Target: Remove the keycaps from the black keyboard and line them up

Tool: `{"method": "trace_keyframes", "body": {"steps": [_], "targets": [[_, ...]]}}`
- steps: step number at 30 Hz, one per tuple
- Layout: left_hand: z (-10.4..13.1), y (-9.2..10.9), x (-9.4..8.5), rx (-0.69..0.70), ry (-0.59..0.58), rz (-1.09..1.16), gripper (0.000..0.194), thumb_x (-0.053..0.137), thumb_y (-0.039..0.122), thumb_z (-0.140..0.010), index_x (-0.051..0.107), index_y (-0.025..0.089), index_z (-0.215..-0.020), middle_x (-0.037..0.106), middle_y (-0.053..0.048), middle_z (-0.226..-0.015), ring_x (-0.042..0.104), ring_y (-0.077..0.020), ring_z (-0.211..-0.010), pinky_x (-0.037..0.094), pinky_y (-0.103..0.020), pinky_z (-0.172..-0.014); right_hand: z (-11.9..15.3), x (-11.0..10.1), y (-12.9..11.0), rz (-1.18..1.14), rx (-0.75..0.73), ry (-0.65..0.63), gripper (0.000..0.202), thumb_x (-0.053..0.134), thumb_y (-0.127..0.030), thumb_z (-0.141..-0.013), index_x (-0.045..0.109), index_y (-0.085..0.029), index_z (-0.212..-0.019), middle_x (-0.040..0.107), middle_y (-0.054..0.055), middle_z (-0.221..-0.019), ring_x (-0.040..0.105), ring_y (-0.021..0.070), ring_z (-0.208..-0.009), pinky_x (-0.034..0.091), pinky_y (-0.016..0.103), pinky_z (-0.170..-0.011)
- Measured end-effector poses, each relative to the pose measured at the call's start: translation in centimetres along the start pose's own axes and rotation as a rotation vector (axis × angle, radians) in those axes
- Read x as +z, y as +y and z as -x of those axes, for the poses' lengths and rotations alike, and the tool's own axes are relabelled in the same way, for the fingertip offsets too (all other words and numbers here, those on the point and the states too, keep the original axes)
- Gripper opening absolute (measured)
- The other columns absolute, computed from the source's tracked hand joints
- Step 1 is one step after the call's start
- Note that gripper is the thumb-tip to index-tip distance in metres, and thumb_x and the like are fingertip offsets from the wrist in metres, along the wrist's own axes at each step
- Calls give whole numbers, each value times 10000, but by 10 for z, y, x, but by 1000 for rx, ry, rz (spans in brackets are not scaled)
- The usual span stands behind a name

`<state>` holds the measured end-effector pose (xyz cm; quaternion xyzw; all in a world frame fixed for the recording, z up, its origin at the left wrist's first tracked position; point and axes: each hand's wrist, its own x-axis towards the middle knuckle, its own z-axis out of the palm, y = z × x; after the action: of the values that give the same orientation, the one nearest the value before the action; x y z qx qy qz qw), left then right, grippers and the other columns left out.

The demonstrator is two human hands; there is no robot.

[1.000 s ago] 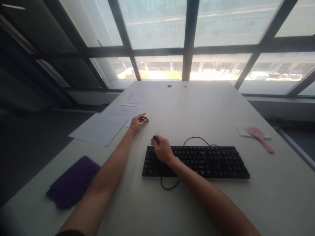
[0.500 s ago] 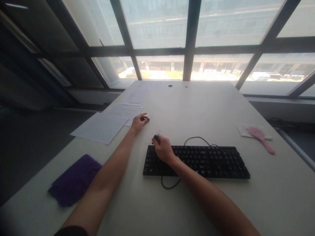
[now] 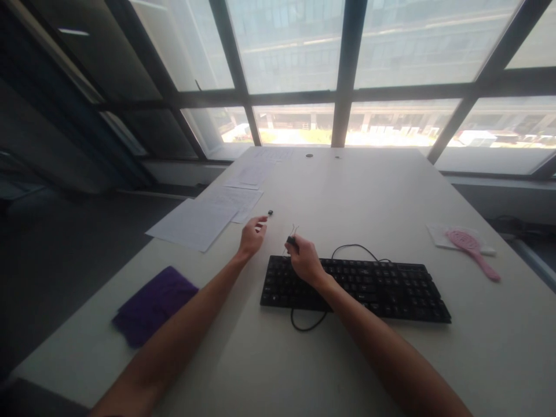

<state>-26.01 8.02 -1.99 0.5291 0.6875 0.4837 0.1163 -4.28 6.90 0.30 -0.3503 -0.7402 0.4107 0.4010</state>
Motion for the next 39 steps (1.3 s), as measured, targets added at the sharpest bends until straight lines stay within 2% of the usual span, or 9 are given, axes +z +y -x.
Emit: {"method": "trace_keyframes", "body": {"steps": [2, 5, 9, 17, 22, 25, 31, 35, 39], "targets": [[34, 19, -6, 90, -131, 4, 259, 523, 141, -865, 703, 179, -1046, 715, -87, -1053, 659, -191, -873, 544, -317, -747, -1, 0, 1, 19, -20, -28, 195, 510, -289, -899, 554, -193, -734, 596, -4, -655, 514, 147, -613, 384, 262, -608], [77, 41, -13, 143, -286, 9, 286, 508, 154, -872, 710, 239, -1055, 720, -62, -1045, 650, -207, -956, 542, -358, -832, -1, 0, -1, 43, -54, -54, 208, 507, -289, -902, 568, -191, -729, 580, -7, -647, 490, 147, -621, 373, 261, -610], [104, 47, -15, 187, -281, -45, 352, 514, 124, -851, 685, 270, -1121, 699, -55, -1090, 601, -234, -1066, 483, -421, -977, 0, -2, -4, 68, -78, -50, 220, 512, -282, -897, 576, -189, -708, 559, -10, -637, 462, 149, -625, 363, 258, -602], [107, 39, -8, 223, -264, -70, 322, 483, 156, -901, 645, 262, -1157, 671, -63, -1116, 567, -240, -1076, 454, -422, -984, 0, -3, -4, 133, -138, -163, 199, 526, -211, -902, 580, -192, -711, 596, 10, -712, 508, 157, -669, 393, 265, -658], [103, 43, -10, 276, -312, -115, 256, 530, 172, -882, 669, 265, -1076, 676, -68, -1069, 576, -246, -1038, 465, -413, -953, 13, 2, -1, 206, -218, -197, 189, 513, -201, -931, 635, -202, -787, 612, 44, -794, 527, 167, -705, 422, 277, -702], [93, 48, -10, 316, -374, -132, 178, 598, 188, -849, 686, 260, -986, 679, -69, -1005, 587, -245, -995, 474, -402, -926, 18, 6, 1, 200, -221, -150, 186, 513, -218, -939, 645, -207, -808, 622, 49, -789, 534, 178, -718, 426, 289, -715], [75, 50, -9, 292, -482, -98, 100, 665, 223, -830, 713, 259, -911, 680, -41, -913, 625, -213, -908, 501, -363, -858, 14, 4, 8, 1, -32, 0, 234, 536, -284, -919, 592, -188, -714, 624, 12, -678, 548, 166, -646, 420, 270, -634], [78, 52, -8, 252, -435, -33, 133, 672, 212, -830, 728, 272, -936, 702, -29, -934, 646, -196, -907, 512, -343, -862, 12, 2, 10, -91, 43, 38, 203, 536, -289, -908, 616, -180, -757, 627, 9, -660, 563, 161, -614, 422, 264, -595], [84, 59, -9, 186, -360, 73, 130, 675, 235, -830, 737, 271, -938, 711, -40, -966, 661, -200, -924, 531, -335, -850, 13, 2, 7, -94, -18, 58, 179, 556, -287, -902, 647, -180, -791, 664, 33, -759, 600, 177, -714, 450, 273, -659]]}}
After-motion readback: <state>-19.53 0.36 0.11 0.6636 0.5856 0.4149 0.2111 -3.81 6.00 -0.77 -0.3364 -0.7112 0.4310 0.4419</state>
